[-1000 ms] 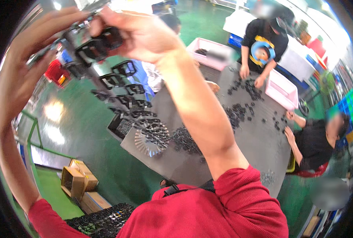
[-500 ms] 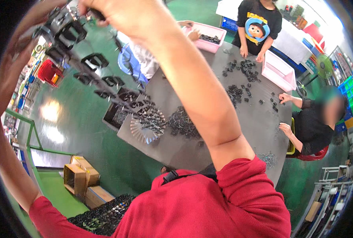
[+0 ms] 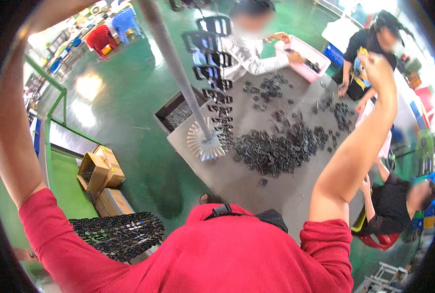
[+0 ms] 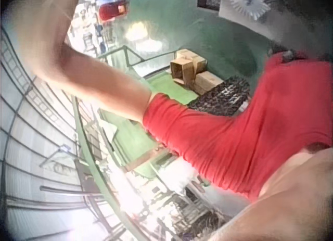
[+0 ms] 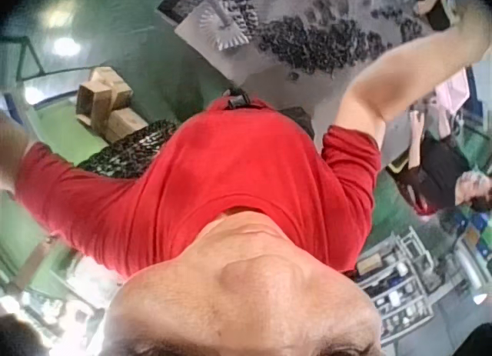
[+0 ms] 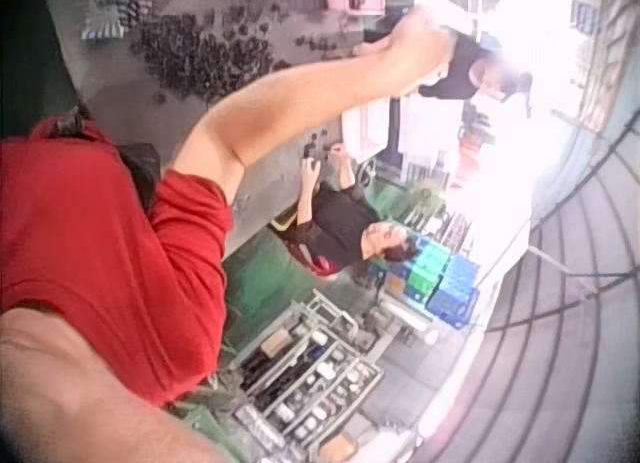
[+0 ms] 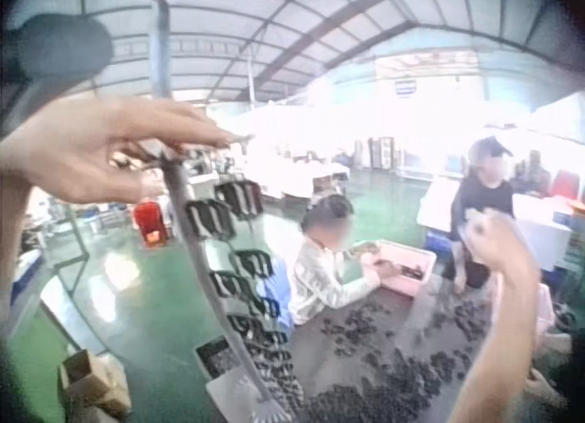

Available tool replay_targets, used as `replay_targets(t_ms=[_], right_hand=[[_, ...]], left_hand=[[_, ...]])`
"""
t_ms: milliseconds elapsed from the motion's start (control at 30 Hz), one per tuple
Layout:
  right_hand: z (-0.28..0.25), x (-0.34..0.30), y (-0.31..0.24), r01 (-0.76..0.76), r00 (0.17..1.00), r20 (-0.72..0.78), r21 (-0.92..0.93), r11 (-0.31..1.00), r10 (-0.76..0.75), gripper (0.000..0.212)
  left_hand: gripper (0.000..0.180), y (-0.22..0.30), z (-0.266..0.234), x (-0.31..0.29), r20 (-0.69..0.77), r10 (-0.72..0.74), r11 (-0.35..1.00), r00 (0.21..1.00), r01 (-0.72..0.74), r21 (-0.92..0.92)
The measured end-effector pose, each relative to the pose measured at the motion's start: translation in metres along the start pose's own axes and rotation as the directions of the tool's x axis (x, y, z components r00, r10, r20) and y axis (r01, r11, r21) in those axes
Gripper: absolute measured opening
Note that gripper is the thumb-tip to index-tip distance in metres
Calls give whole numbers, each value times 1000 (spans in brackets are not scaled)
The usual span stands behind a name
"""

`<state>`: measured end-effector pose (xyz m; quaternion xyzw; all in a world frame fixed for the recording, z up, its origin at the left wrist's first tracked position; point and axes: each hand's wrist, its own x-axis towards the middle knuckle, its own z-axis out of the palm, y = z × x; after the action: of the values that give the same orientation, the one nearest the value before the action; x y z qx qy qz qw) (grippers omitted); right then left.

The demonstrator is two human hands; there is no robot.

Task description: The person picks up small black plastic clips from a work table and attaches them one by one onto a tall vertical metal rack.

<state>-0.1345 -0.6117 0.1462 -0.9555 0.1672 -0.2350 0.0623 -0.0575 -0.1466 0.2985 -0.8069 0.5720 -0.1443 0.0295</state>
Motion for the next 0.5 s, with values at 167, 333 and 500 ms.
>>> replay_targets(t_ms=[167,333,500], right_hand=[[0,-22,-92,-85,993,-90,-32,996,81,40],[9,-13,-182,164,969,-219,238,957,-111,32],[8,-12,-224,324,937,-193,792,517,-292,30]], left_hand=[[69,29,-17,-3,33,-10,1000,999,10,5],[64,26,-1,1,-100,-127,992,987,129,9],[58,36,-12,-4,-74,-128,986,989,119,-120]])
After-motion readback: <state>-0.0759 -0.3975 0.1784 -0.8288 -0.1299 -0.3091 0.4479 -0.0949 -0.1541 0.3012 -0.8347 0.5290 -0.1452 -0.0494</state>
